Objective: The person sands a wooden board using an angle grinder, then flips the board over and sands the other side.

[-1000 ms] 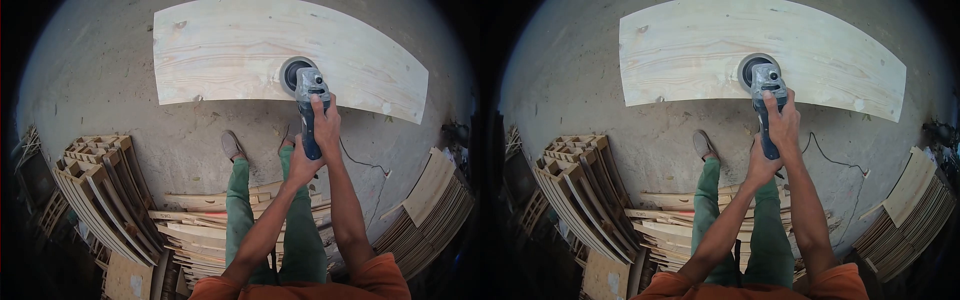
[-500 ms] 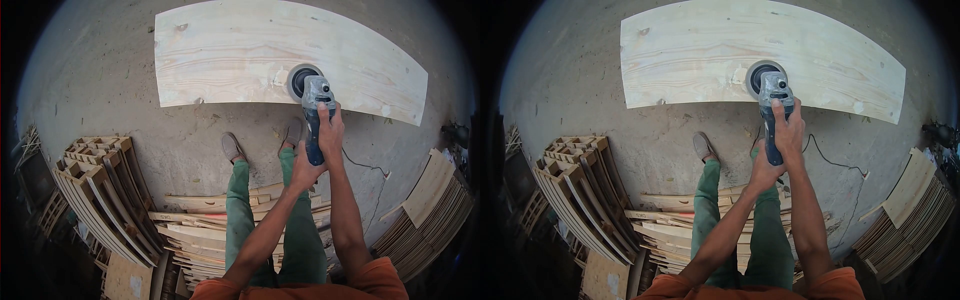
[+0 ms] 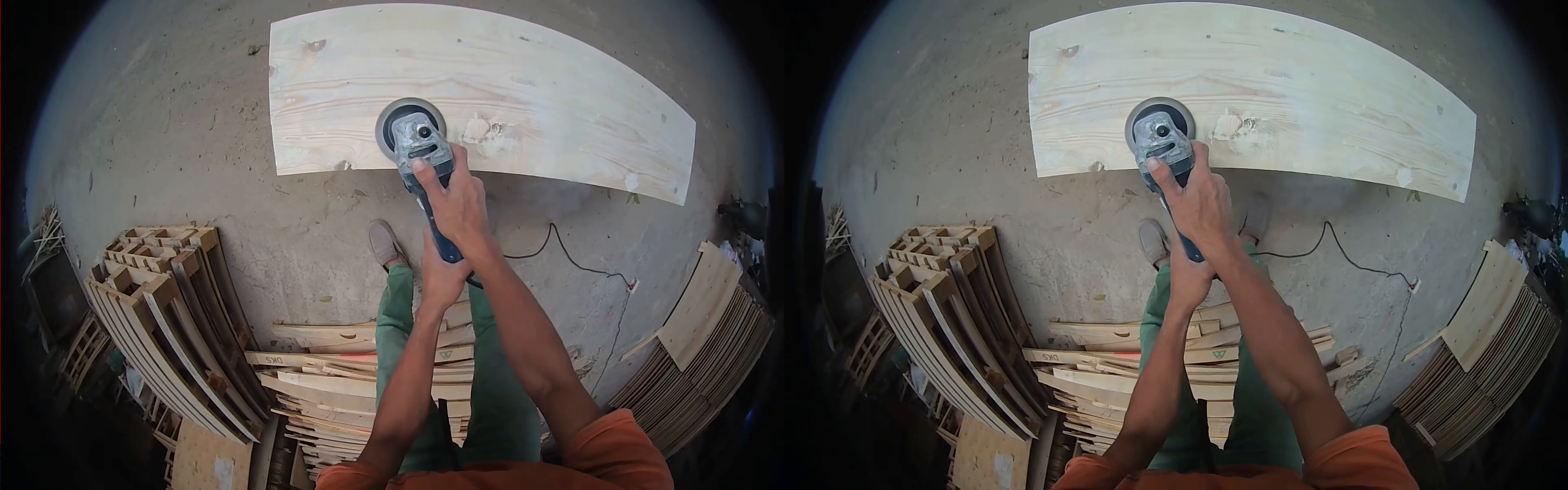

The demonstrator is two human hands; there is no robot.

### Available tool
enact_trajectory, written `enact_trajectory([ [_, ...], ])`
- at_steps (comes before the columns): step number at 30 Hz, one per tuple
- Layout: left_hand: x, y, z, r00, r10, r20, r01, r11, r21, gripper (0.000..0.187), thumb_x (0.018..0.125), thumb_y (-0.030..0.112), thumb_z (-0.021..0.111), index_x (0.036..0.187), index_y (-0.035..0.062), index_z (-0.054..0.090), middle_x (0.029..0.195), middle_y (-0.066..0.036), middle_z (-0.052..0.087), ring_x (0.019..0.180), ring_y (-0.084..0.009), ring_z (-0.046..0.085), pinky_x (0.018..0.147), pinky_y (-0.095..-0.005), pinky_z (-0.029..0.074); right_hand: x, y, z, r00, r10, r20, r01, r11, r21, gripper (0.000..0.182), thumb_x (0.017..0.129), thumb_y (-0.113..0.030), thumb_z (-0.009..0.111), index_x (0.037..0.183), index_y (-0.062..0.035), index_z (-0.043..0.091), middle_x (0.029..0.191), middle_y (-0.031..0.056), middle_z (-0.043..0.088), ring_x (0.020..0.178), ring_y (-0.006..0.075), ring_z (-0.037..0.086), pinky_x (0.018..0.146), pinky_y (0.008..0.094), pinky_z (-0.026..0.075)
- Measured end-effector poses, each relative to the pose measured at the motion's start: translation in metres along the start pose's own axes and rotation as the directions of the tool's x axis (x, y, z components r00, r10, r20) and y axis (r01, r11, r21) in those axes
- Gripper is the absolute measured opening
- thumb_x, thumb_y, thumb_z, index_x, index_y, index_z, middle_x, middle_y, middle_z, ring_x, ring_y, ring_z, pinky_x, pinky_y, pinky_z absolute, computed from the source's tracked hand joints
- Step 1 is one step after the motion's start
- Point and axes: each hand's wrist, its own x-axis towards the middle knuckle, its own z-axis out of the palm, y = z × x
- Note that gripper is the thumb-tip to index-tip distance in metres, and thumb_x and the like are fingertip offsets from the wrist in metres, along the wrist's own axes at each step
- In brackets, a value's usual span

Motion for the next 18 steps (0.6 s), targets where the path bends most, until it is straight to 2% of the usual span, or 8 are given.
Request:
enact_trajectory([
  [2, 0.006, 0.012, -0.019, 0.995, 0.064, -0.072, -0.069, 0.994, -0.08, 0.066, 0.074, 0.017, 0.084, 0.126, 0.0017, 0.046, 0.112, -0.012, 0.062, 0.101, -0.0202, 0.062, 0.087, -0.0342, 0.05, 0.002, -0.016, 0.02, 0.997, -0.042, 0.063, 0.041, 0.999, 0.013, 0.084, 0.092, -0.07, 0.054, 0.132, 0.0025, 0.046, 0.09, 0.0347, 0.068, 0.093, 0.0523, 0.067, 0.083, 0.0533, 0.052],
  [4, 0.008, 0.014, -0.025, 0.994, 0.078, -0.073, -0.083, 0.994, -0.069, 0.065, 0.074, 0.017, 0.084, 0.126, 0.003, 0.046, 0.109, -0.012, 0.063, 0.1, -0.0185, 0.062, 0.086, -0.0338, 0.05, 0.005, -0.015, 0.021, 1.0, -0.02, 0.022, 0.02, 1.0, 0.008, 0.084, 0.092, -0.071, 0.054, 0.132, 0.0027, 0.046, 0.091, 0.0341, 0.068, 0.093, 0.0521, 0.067, 0.084, 0.0532, 0.052],
  [6, 0.012, 0.012, -0.018, 0.997, 0.021, 0.069, -0.028, 0.994, 0.104, 0.065, 0.08, 0.014, 0.08, 0.132, 0.0025, 0.045, 0.118, -0.008, 0.061, 0.104, -0.016, 0.058, 0.09, -0.0305, 0.048, 0.008, -0.01, 0.007, 0.998, -0.006, -0.059, 0.008, 0.999, 0.037, 0.085, 0.092, -0.07, 0.055, 0.132, 0.0032, 0.046, 0.093, 0.0325, 0.069, 0.094, 0.0509, 0.068, 0.085, 0.0523, 0.052],
  [8, 0.009, 0.011, 0.008, 0.997, -0.016, 0.074, 0.011, 0.997, 0.074, 0.063, 0.078, 0.015, 0.08, 0.129, 0.0022, 0.045, 0.114, -0.01, 0.063, 0.101, -0.0177, 0.06, 0.089, -0.032, 0.049, 0.005, 0.005, -0.022, 0.992, 0.032, -0.12, -0.023, 0.997, 0.075, 0.083, 0.092, -0.069, 0.056, 0.132, 0.0031, 0.048, 0.095, 0.0306, 0.07, 0.094, 0.0486, 0.069, 0.086, 0.0504, 0.052],
  [10, 0.003, 0.021, 0.033, 0.979, -0.136, 0.151, 0.122, 0.988, 0.097, 0.065, 0.076, 0.017, 0.081, 0.128, 0.0012, 0.045, 0.11, -0.013, 0.065, 0.099, -0.0201, 0.063, 0.087, -0.034, 0.05, 0.003, 0.019, -0.047, 0.987, 0.062, -0.148, -0.051, 0.996, 0.076, 0.081, 0.092, -0.068, 0.057, 0.131, 0.0027, 0.049, 0.096, 0.0296, 0.07, 0.095, 0.0472, 0.069, 0.087, 0.0494, 0.051],
  [11, 0.001, 0.013, 0.044, 0.977, -0.139, 0.159, 0.124, 0.987, 0.102, 0.065, 0.076, 0.017, 0.081, 0.128, 0.0012, 0.045, 0.11, -0.013, 0.065, 0.099, -0.0201, 0.063, 0.087, -0.034, 0.05, -0.001, 0.024, -0.058, 0.98, 0.088, -0.178, -0.081, 0.996, 0.044, 0.079, 0.092, -0.067, 0.057, 0.131, 0.0021, 0.05, 0.097, 0.0296, 0.07, 0.096, 0.0462, 0.069, 0.088, 0.0487, 0.051],
  [13, 0.002, 0.002, 0.06, 0.99, -0.038, 0.134, 0.019, 0.99, 0.137, 0.067, 0.076, 0.019, 0.082, 0.129, 0.0007, 0.044, 0.107, -0.016, 0.066, 0.097, -0.0221, 0.065, 0.086, -0.0353, 0.051, 0.001, 0.034, -0.071, 0.971, 0.1, -0.218, -0.097, 0.995, 0.024, 0.077, 0.093, -0.066, 0.056, 0.131, 0.0009, 0.051, 0.101, 0.0303, 0.069, 0.099, 0.045, 0.069, 0.09, 0.0481, 0.05],
  [18, -0.005, 0.0, 0.078, 0.977, -0.112, 0.182, 0.081, 0.983, 0.166, 0.067, 0.076, 0.019, 0.082, 0.129, 0.0011, 0.044, 0.108, -0.015, 0.065, 0.098, -0.0225, 0.065, 0.087, -0.0355, 0.051, -0.005, 0.05, -0.09, 0.964, 0.122, -0.237, -0.109, 0.992, 0.068, 0.077, 0.093, -0.065, 0.056, 0.132, 0.0014, 0.051, 0.103, 0.0297, 0.069, 0.1, 0.0444, 0.068, 0.09, 0.0475, 0.05],
])
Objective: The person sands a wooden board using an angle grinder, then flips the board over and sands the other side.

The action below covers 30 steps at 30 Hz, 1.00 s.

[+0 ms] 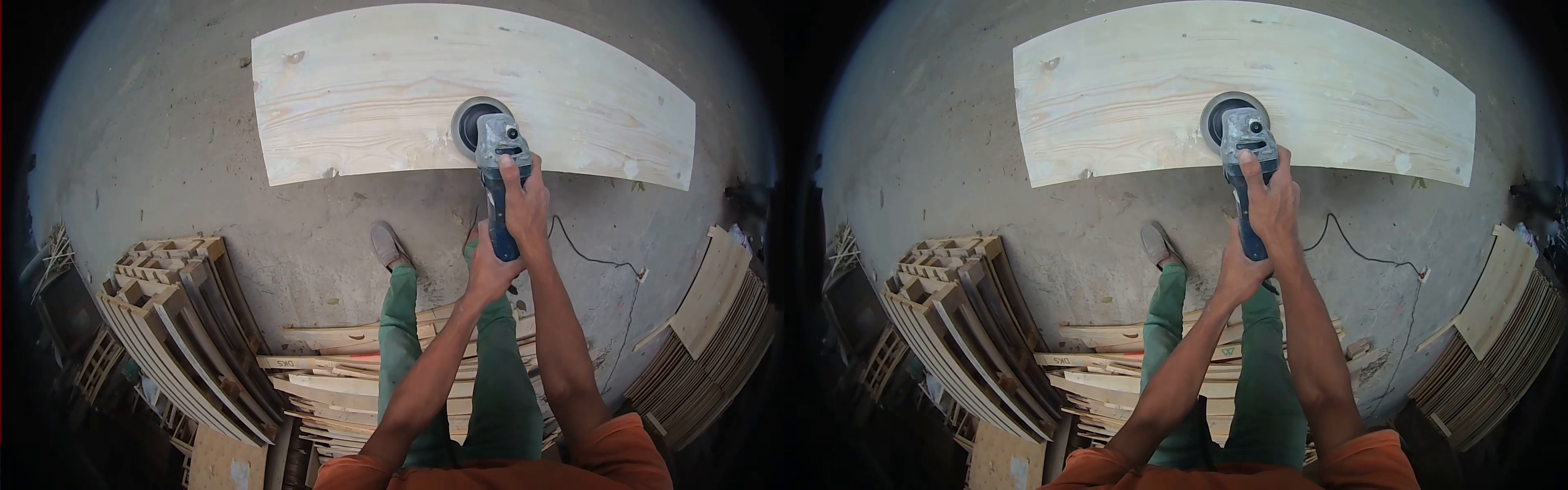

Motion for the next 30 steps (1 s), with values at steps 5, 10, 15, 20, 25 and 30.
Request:
enact_trajectory([
  [5, -0.001, -0.006, 0.027, 0.999, 0.006, 0.04, -0.007, 1.0, 0.006, 0.065, 0.077, 0.019, 0.082, 0.126, 0.0014, 0.044, 0.101, -0.011, 0.062, 0.091, -0.021, 0.063, 0.083, -0.0357, 0.051, 0.005, 0.025, -0.027, 0.996, -0.049, -0.079, 0.046, 0.998, -0.033, 0.077, 0.094, -0.065, 0.056, 0.132, 0.002, 0.052, 0.102, 0.0282, 0.07, 0.099, 0.0416, 0.069, 0.089, 0.0462, 0.05],
  [10, 0.001, 0.001, 0.021, 0.996, -0.037, 0.078, 0.037, 0.999, 0.003, 0.07, 0.076, 0.025, 0.086, 0.126, 0.0025, 0.043, 0.103, -0.015, 0.065, 0.091, -0.0242, 0.066, 0.079, -0.0384, 0.053, 0.006, 0.012, -0.026, 0.999, 0.026, -0.046, -0.028, 0.999, -0.026, 0.076, 0.094, -0.065, 0.056, 0.128, 0.0029, 0.053, 0.097, 0.028, 0.07, 0.094, 0.0424, 0.07, 0.086, 0.0468, 0.052],
  [15, 0.0, -0.017, -0.028, 0.991, 0.104, -0.082, -0.107, 0.994, -0.024, 0.066, 0.076, 0.021, 0.085, 0.124, 0.0012, 0.044, 0.104, -0.014, 0.064, 0.092, -0.0206, 0.065, 0.081, -0.0356, 0.052, -0.008, -0.012, 0.036, 0.994, -0.072, 0.079, 0.071, 0.997, 0.009, 0.077, 0.094, -0.066, 0.055, 0.128, 0.0038, 0.05, 0.092, 0.0285, 0.07, 0.09, 0.0463, 0.07, 0.083, 0.0494, 0.053],
  [20, 0.003, -0.008, -0.042, 0.988, 0.143, -0.065, -0.148, 0.986, -0.071, 0.064, 0.075, 0.019, 0.083, 0.124, 0.0012, 0.045, 0.104, -0.013, 0.064, 0.093, -0.0182, 0.064, 0.081, -0.0339, 0.052, -0.008, -0.018, 0.04, 0.994, -0.044, 0.099, 0.047, 0.999, -0.025, 0.072, 0.095, -0.062, 0.056, 0.128, 0.0019, 0.053, 0.093, 0.0256, 0.071, 0.09, 0.0399, 0.071, 0.085, 0.047, 0.052],
  [25, -0.004, -0.016, 0.002, 0.999, -0.005, 0.042, 0.006, 1.0, -0.02, 0.071, 0.079, 0.02, 0.083, 0.135, 0.0014, 0.043, 0.12, -0.009, 0.059, 0.107, -0.0179, 0.058, 0.094, -0.0318, 0.047, -0.002, 0.012, 0.002, 0.999, -0.044, 0.018, 0.043, 0.998, 0.048, 0.082, 0.092, -0.069, 0.056, 0.13, 0.0032, 0.048, 0.091, 0.0298, 0.07, 0.09, 0.0496, 0.069, 0.083, 0.0521, 0.053],
  [30, 0.002, -0.018, -0.009, 0.984, 0.154, -0.092, -0.16, 0.985, -0.065, 0.07, 0.076, 0.021, 0.083, 0.131, 0.002, 0.044, 0.11, -0.012, 0.063, 0.097, -0.0188, 0.062, 0.087, -0.0349, 0.051, -0.002, 0.004, 0.018, 0.994, -0.039, 0.102, 0.039, 0.999, -0.004, 0.083, 0.092, -0.07, 0.055, 0.131, 0.0026, 0.047, 0.09, 0.0359, 0.067, 0.094, 0.0534, 0.067, 0.084, 0.055, 0.051],
])
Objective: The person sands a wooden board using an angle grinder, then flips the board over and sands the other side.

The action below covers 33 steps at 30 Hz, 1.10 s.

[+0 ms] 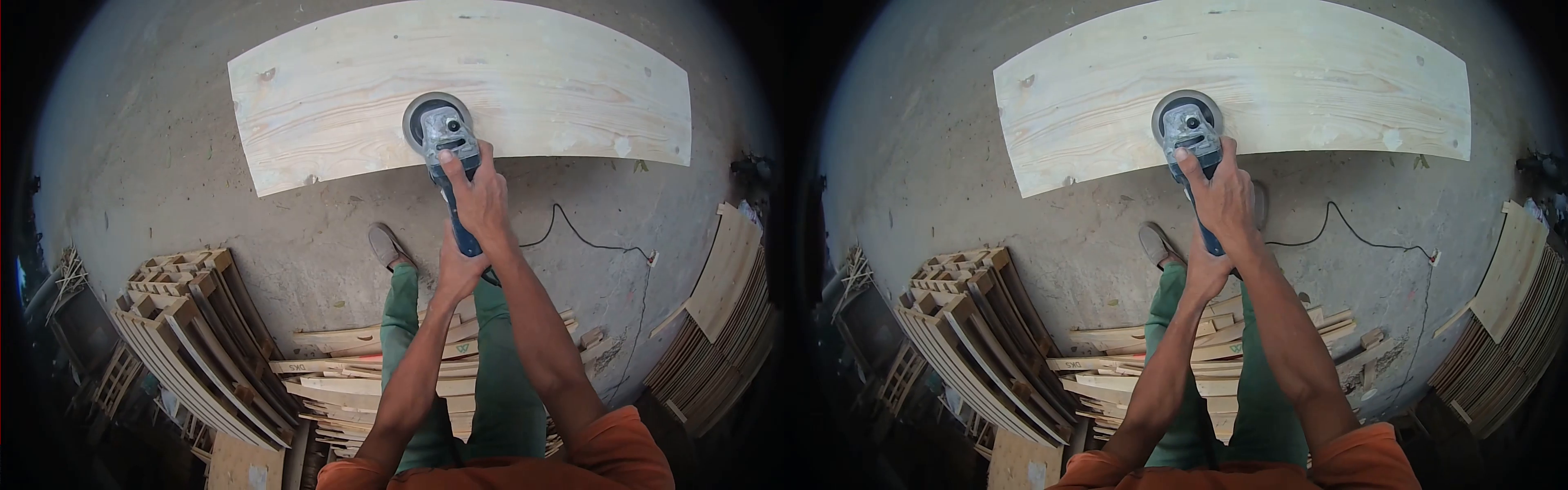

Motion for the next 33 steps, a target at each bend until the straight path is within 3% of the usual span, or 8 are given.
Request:
enact_trajectory([
  [1, 0.001, 0.003, -0.005, 0.998, -0.036, 0.054, 0.034, 0.999, 0.033, 0.073, 0.078, 0.021, 0.083, 0.135, 0.0016, 0.042, 0.117, -0.011, 0.06, 0.106, -0.0185, 0.058, 0.093, -0.0338, 0.047, -0.001, -0.005, -0.001, 0.999, 0.044, -0.009, -0.043, 0.999, 0.014, 0.075, 0.094, -0.064, 0.057, 0.13, 0.0009, 0.051, 0.099, 0.0281, 0.07, 0.097, 0.0458, 0.069, 0.087, 0.0477, 0.052],
  [3, 0.002, 0.005, -0.005, 0.992, -0.064, 0.106, 0.058, 0.997, 0.059, 0.076, 0.079, 0.022, 0.083, 0.139, 0.0012, 0.041, 0.125, -0.01, 0.058, 0.114, -0.0182, 0.055, 0.099, -0.0328, 0.044, 0.0, -0.002, -0.006, 1.0, 0.022, -0.017, -0.022, 0.999, 0.027, 0.078, 0.093, -0.066, 0.056, 0.131, 0.0016, 0.049, 0.096, 0.0308, 0.069, 0.096, 0.0489, 0.068, 0.085, 0.051, 0.052],
  [5, 0.0, 0.001, 0.008, 0.998, -0.04, 0.057, 0.037, 0.998, 0.04, 0.07, 0.077, 0.022, 0.083, 0.131, 0.0016, 0.044, 0.112, -0.011, 0.063, 0.098, -0.0196, 0.062, 0.088, -0.0341, 0.051, 0.003, 0.002, -0.012, 0.999, -0.002, -0.032, 0.003, 1.0, 0.031, 0.08, 0.092, -0.067, 0.056, 0.131, 0.0021, 0.048, 0.096, 0.0325, 0.069, 0.096, 0.051, 0.068, 0.084, 0.0535, 0.052],
  [18, -0.004, -0.003, 0.034, 0.996, -0.045, 0.081, 0.041, 0.998, 0.05, 0.071, 0.076, 0.025, 0.084, 0.129, 0.0001, 0.043, 0.11, -0.014, 0.062, 0.098, -0.0204, 0.062, 0.085, -0.0348, 0.051, 0.001, 0.017, -0.038, 0.996, 0.04, -0.075, -0.039, 0.999, 0.019, 0.08, 0.093, -0.067, 0.057, 0.132, 0.002, 0.048, 0.098, 0.0313, 0.069, 0.098, 0.0489, 0.068, 0.088, 0.051, 0.051],
  [21, 0.002, -0.004, 0.047, 0.992, -0.021, 0.126, 0.007, 0.994, 0.107, 0.071, 0.076, 0.025, 0.084, 0.128, 0.0005, 0.043, 0.107, -0.013, 0.062, 0.095, -0.0205, 0.062, 0.083, -0.0351, 0.051, 0.005, 0.019, -0.059, 0.986, 0.1, -0.134, -0.091, 0.993, 0.069, 0.08, 0.092, -0.067, 0.057, 0.131, 0.0031, 0.05, 0.099, 0.0292, 0.07, 0.096, 0.0444, 0.07, 0.089, 0.0475, 0.052],
  [26, 0.001, 0.024, 0.04, 0.957, -0.236, 0.168, 0.219, 0.969, 0.114, 0.074, 0.076, 0.022, 0.083, 0.135, 0.0005, 0.042, 0.114, -0.011, 0.06, 0.101, -0.0162, 0.059, 0.085, -0.0331, 0.05, 0.006, 0.024, -0.05, 0.985, 0.055, -0.164, -0.051, 0.998, 0.031, 0.081, 0.092, -0.068, 0.058, 0.13, 0.0033, 0.051, 0.097, 0.028, 0.071, 0.093, 0.0432, 0.07, 0.087, 0.0466, 0.052],
  [29, -0.002, 0.015, 0.012, 0.988, -0.138, 0.07, 0.136, 0.99, 0.029, 0.07, 0.074, 0.026, 0.085, 0.125, 0.0011, 0.045, 0.106, -0.012, 0.062, 0.094, -0.0176, 0.062, 0.083, -0.0351, 0.051, 0.003, 0.005, -0.017, 0.995, 0.015, -0.097, -0.012, 0.999, 0.031, 0.082, 0.091, -0.068, 0.058, 0.131, 0.0033, 0.05, 0.096, 0.0292, 0.07, 0.093, 0.0459, 0.07, 0.085, 0.0487, 0.053],
  [33, -0.001, 0.007, -0.047, 1.0, -0.009, 0.012, 0.009, 0.999, 0.053, 0.069, 0.076, 0.024, 0.085, 0.126, 0.0008, 0.045, 0.109, -0.011, 0.062, 0.096, -0.0157, 0.06, 0.085, -0.0335, 0.051, -0.009, -0.027, 0.042, 1.0, -0.01, 0.013, 0.01, 1.0, 0.004, 0.077, 0.093, -0.067, 0.056, 0.128, 0.0009, 0.052, 0.092, 0.0286, 0.071, 0.092, 0.047, 0.07, 0.086, 0.0486, 0.051],
])
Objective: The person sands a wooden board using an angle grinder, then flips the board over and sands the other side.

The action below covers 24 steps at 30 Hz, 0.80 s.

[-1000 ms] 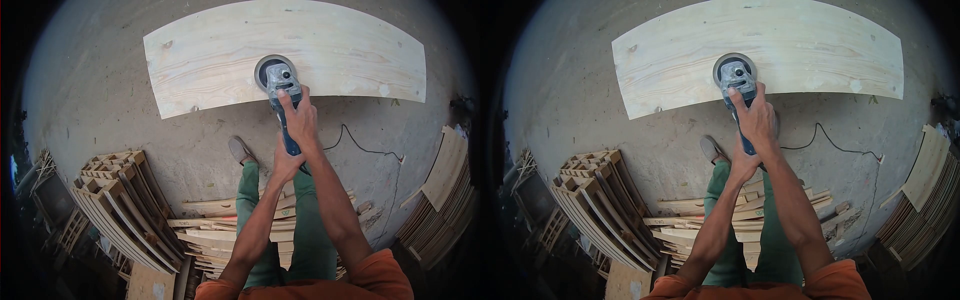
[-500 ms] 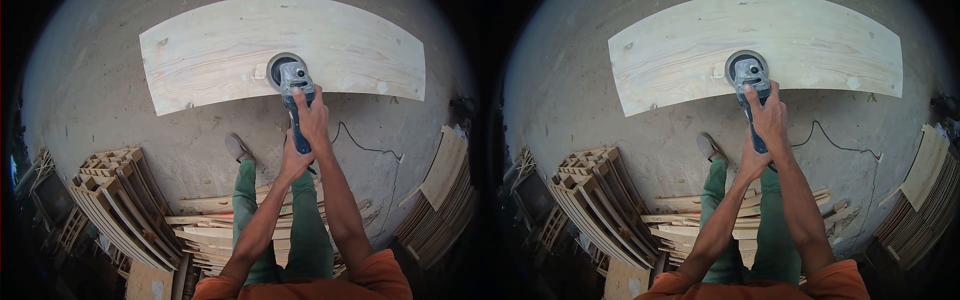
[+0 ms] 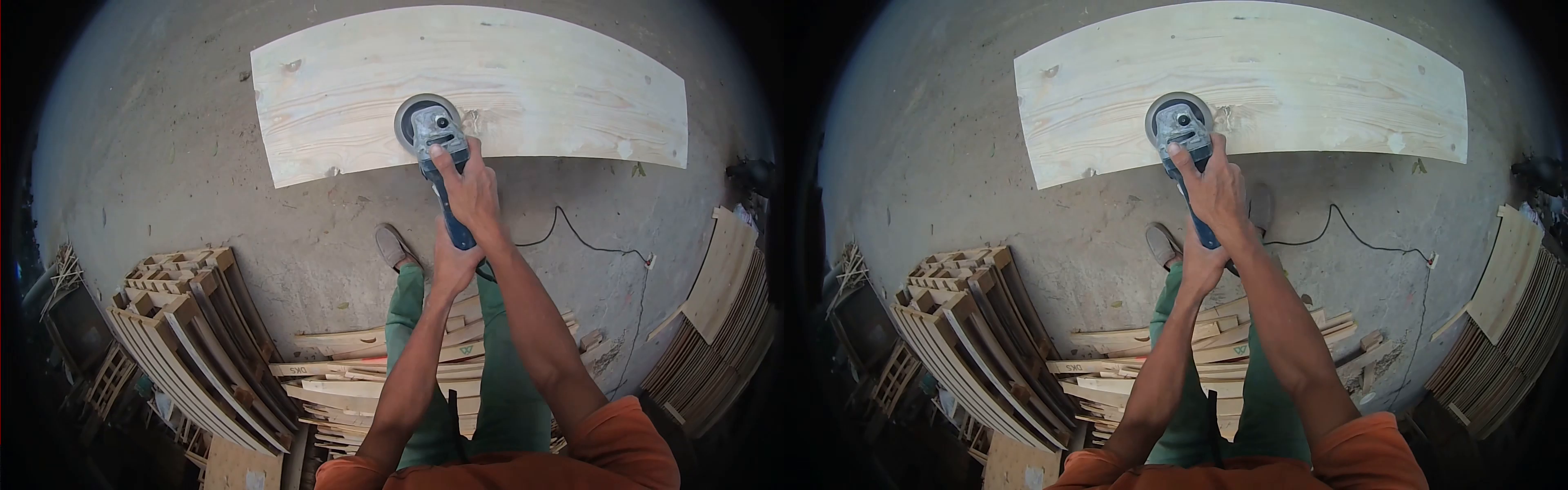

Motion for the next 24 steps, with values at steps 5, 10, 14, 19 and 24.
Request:
enact_trajectory([
  [5, -0.011, 0.011, -0.054, 0.998, 0.008, -0.061, -0.014, 0.995, -0.103, 0.076, 0.083, 0.02, 0.08, 0.144, 0.0016, 0.04, 0.129, -0.01, 0.058, 0.112, -0.0175, 0.057, 0.096, -0.0315, 0.047, -0.014, -0.033, 0.046, 0.987, -0.033, 0.155, 0.044, 0.997, -0.064, 0.09, 0.091, -0.071, 0.055, 0.136, 0.0061, 0.044, 0.09, 0.0393, 0.066, 0.094, 0.0555, 0.066, 0.084, 0.0554, 0.052],
  [10, 0.003, 0.013, -0.039, 1.0, 0.012, -0.009, -0.012, 1.0, -0.002, 0.066, 0.078, 0.023, 0.084, 0.126, 0.0009, 0.045, 0.114, -0.012, 0.061, 0.102, -0.0168, 0.06, 0.088, -0.0346, 0.049, -0.003, -0.02, 0.033, 0.999, -0.007, 0.032, 0.008, 1.0, -0.005, 0.088, 0.091, -0.07, 0.055, 0.136, 0.0048, 0.045, 0.093, 0.037, 0.067, 0.096, 0.0527, 0.067, 0.086, 0.0541, 0.052],
  [14, 0.009, 0.025, -0.004, 0.986, -0.146, 0.086, 0.149, 0.989, -0.025, 0.069, 0.076, 0.025, 0.085, 0.126, 0.0001, 0.044, 0.108, -0.013, 0.063, 0.096, -0.0186, 0.062, 0.084, -0.0359, 0.051, 0.009, -0.005, -0.007, 0.999, 0.01, -0.05, -0.009, 1.0, 0.023, 0.082, 0.092, -0.069, 0.055, 0.133, 0.0021, 0.048, 0.094, 0.0329, 0.069, 0.096, 0.0493, 0.068, 0.087, 0.0514, 0.051],
  [19, 0.013, 0.016, 0.039, 0.997, -0.059, 0.043, 0.058, 0.998, 0.021, 0.072, 0.077, 0.024, 0.083, 0.131, 0.001, 0.042, 0.11, -0.013, 0.062, 0.096, -0.0184, 0.062, 0.081, -0.0335, 0.052, 0.016, 0.012, -0.04, 0.994, 0.014, -0.105, -0.015, 1.0, -0.015, 0.077, 0.093, -0.067, 0.056, 0.13, 0.0012, 0.05, 0.094, 0.0298, 0.07, 0.096, 0.0466, 0.069, 0.088, 0.0497, 0.05],
  [24, 0.014, 0.017, 0.067, 0.984, -0.144, 0.101, 0.14, 0.989, 0.039, 0.073, 0.077, 0.026, 0.084, 0.132, 0.0018, 0.042, 0.113, -0.014, 0.062, 0.1, -0.0195, 0.062, 0.088, -0.0349, 0.05, 0.024, 0.024, -0.071, 0.996, 0.037, -0.079, -0.034, 0.999, 0.042, 0.077, 0.094, -0.065, 0.056, 0.131, 0.0026, 0.049, 0.098, 0.0303, 0.07, 0.098, 0.0475, 0.068, 0.088, 0.0495, 0.051],
])
